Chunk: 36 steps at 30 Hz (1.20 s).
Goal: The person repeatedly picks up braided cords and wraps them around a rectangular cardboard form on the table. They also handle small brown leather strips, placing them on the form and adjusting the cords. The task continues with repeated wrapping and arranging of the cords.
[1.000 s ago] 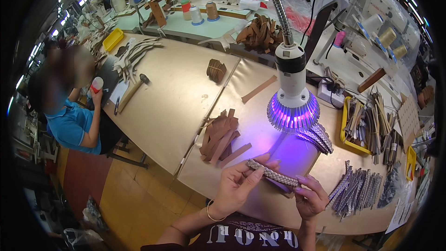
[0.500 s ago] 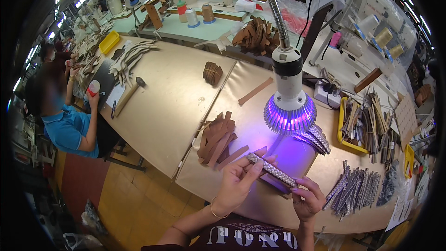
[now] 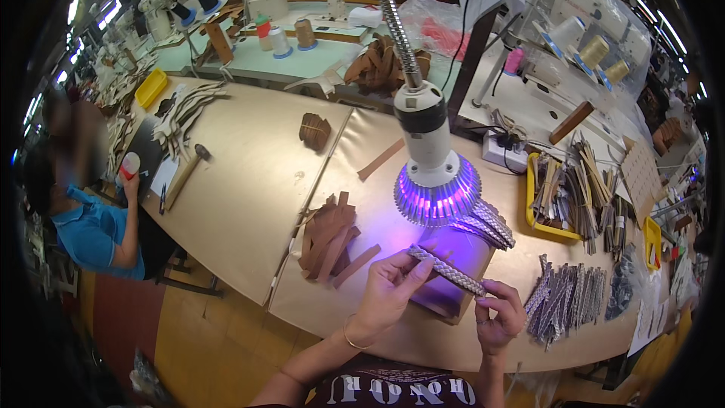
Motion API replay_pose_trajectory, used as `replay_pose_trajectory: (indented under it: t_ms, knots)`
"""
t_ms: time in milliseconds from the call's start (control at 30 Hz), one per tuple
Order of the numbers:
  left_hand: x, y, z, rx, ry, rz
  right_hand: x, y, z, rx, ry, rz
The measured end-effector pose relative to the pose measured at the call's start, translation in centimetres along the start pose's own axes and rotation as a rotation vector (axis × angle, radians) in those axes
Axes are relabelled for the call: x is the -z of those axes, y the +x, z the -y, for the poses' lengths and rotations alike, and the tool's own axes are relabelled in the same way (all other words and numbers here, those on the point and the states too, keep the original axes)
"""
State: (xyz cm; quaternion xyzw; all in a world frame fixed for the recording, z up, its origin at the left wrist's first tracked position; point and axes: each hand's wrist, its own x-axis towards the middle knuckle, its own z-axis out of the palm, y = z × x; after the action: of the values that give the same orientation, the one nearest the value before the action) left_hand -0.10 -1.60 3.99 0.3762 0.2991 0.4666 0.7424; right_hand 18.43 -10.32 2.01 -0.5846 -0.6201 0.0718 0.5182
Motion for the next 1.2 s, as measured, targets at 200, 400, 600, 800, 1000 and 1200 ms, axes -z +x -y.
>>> replay_pose_trajectory:
  t_ms: [200, 400, 600, 800, 1000, 1200]
  knots:
    - [-0.2, 0.8, 0.7, 0.026, -0.108, -0.04, -0.5, -0.3, -0.1, -0.275, 0.555, -0.101]
    - [-0.6, 1.5, 0.8, -0.001, -0.093, -0.08, -0.7, -0.2, -0.6, -0.35, 0.63, -0.085]
    - [-0.7, 2.1, 0.7, 0.0, -0.018, -0.071, -0.9, -0.4, -1.4, -0.33, 0.609, -0.048]
    - [-1.2, 2.1, 0.8, -0.011, -0.085, -0.077, -0.7, -0.5, -1.4, -0.357, 0.615, -0.089]
    - [-0.7, 1.8, 1.0, -0.006, -0.049, -0.083, -0.7, 0.1, -0.7, -0.335, 0.625, -0.077]
    - [0.6, 1.4, 1.7, -0.052, -0.14, -0.078, -0.5, 0.3, 0.3, -0.475, 0.807, -0.122]
